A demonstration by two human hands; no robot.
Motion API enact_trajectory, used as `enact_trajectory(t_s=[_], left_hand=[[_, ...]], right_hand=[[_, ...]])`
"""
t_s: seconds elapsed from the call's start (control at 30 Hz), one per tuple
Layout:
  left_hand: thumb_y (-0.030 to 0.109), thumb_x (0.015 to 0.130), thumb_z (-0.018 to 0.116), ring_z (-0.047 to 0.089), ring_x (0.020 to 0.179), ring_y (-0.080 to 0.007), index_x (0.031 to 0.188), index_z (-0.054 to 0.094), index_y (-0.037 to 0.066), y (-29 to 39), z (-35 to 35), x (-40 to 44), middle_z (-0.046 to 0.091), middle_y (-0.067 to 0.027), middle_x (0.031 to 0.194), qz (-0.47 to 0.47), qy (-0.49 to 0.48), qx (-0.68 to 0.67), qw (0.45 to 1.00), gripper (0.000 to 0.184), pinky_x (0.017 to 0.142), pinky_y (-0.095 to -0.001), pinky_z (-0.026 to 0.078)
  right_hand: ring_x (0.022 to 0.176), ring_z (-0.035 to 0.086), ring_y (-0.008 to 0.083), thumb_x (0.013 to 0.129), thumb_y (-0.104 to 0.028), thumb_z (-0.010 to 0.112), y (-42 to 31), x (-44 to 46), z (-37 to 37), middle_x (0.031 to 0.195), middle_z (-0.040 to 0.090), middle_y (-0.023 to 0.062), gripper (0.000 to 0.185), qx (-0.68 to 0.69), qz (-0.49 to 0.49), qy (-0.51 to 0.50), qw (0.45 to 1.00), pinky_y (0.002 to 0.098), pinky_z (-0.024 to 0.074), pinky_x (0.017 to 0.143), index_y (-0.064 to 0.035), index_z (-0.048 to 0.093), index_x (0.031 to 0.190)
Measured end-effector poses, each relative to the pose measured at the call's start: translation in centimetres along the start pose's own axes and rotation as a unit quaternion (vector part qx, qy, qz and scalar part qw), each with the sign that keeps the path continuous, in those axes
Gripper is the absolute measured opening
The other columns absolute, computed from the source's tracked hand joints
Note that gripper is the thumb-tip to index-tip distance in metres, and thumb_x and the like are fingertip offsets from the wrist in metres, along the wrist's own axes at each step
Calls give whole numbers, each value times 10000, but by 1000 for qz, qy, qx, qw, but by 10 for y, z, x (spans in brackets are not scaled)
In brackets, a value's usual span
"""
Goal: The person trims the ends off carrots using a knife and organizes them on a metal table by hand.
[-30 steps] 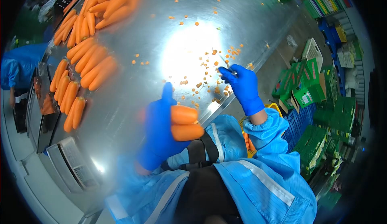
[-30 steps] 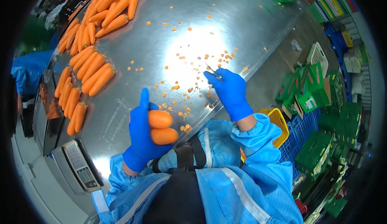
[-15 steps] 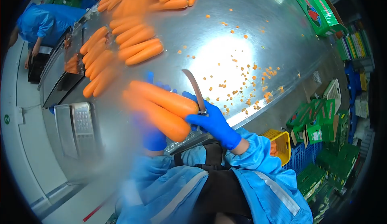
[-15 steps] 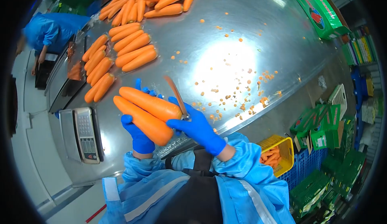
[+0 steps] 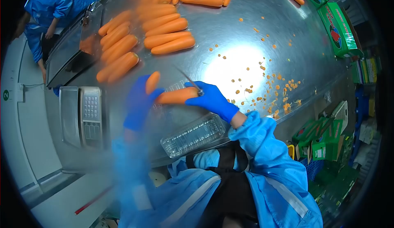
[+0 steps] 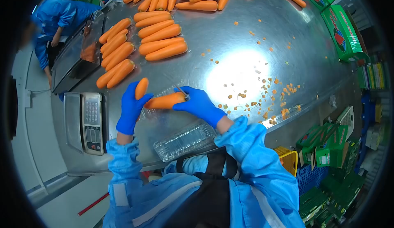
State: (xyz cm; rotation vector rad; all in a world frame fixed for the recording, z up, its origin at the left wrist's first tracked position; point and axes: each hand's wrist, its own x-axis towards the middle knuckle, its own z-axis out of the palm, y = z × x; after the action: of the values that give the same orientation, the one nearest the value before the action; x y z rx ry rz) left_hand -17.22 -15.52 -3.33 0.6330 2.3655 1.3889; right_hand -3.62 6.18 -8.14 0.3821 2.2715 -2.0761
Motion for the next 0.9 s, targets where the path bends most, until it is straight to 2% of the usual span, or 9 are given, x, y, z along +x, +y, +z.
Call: enact_trajectory(t_s=[0.1, 0.2, 0.27, 0.43, 0.53, 0.67, 0.77, 0.87, 0.9], left_hand=[[316, 784, 780, 611, 1023, -312, 1241, 574, 11, -18, 12, 29, 626, -163, 1111, 75, -97, 31, 992, 587, 873, -391, 483], [437, 782, 754, 590, 1056, -354, 1305, 540, 40, -58, 31, 45, 619, -172, 1151, 140, -133, 149, 970, 691, 888, -436, 469], [505, 764, 740, 576, 1071, -367, 1350, 508, 64, -63, 43, 48, 615, -165, 1174, 181, -94, 323, 924, 769, 889, -463, 459], [565, 664, 784, 578, 1085, -364, 1396, 452, 71, -89, 43, 41, 614, -164, 1184, 144, -160, 96, 972, 943, 891, -472, 447], [595, 624, 795, 559, 1122, -361, 1401, 443, 67, -80, 45, 22, 593, -162, 1214, 168, -181, 219, 944, 1003, 908, -483, 428], [622, 610, 789, 523, 1174, -354, 1414, 431, 78, -55, 48, 8, 545, -154, 1278, 141, -192, 361, 901, 1034, 919, -492, 408], [645, 630, 766, 489, 1220, -358, 1447, 385, 82, -56, 45, 6, 504, -155, 1334, 156, -189, 326, 913, 1063, 952, -505, 385], [657, 644, 750, 451, 1276, -346, 1484, 323, 92, -50, 63, -22, 474, -155, 1377, 194, -83, 452, 867, 1099, 1008, -535, 332], [656, 646, 748, 435, 1294, -342, 1491, 311, 99, -52, 67, -25, 465, -154, 1388, 173, -99, 445, 873, 1103, 1025, -546, 310]], right_hand=[[941, 666, 158, 790, -217, 789, 11, 16, 5, 1048, 696, 92, 545, 89, 85, 8, 992, 276, 529, 770, -52, 607, 1277], [897, 650, 128, 831, -181, 744, 10, 4, -10, 1025, 686, 54, 470, 229, 115, 113, 960, 272, 527, 731, -51, 620, 1264], [858, 629, 98, 862, -203, 711, 1, -16, -30, 1022, 680, 35, 399, 165, 172, 116, 964, 245, 514, 691, -68, 650, 1233], [667, 588, 69, 876, -219, 698, 4, -70, -50, 932, 708, 26, 308, 136, 207, 161, 955, 203, 451, 571, -57, 704, 1138], [550, 532, 55, 886, -190, 681, 7, -97, -50, 850, 719, 18, 283, 130, 203, 192, 951, 192, 415, 513, -34, 707, 1120], [569, 533, 49, 875, -176, 693, 6, -123, -54, 853, 715, 25, 269, 142, 252, 208, 935, 196, 422, 519, -33, 714, 1102], [579, 536, 52, 879, -161, 685, 14, -133, -55, 867, 715, 37, 260, 157, 242, 231, 929, 199, 436, 530, -32, 713, 1103], [589, 547, 60, 892, -148, 666, 19, -149, -55, 885, 716, 45, 251, 119, 202, 256, 938, 206, 452, 537, -30, 708, 1110], [597, 557, 63, 897, -146, 659, 24, -154, -56, 889, 717, 48, 250, 127, 210, 265, 932, 205, 453, 538, -27, 705, 1112]])
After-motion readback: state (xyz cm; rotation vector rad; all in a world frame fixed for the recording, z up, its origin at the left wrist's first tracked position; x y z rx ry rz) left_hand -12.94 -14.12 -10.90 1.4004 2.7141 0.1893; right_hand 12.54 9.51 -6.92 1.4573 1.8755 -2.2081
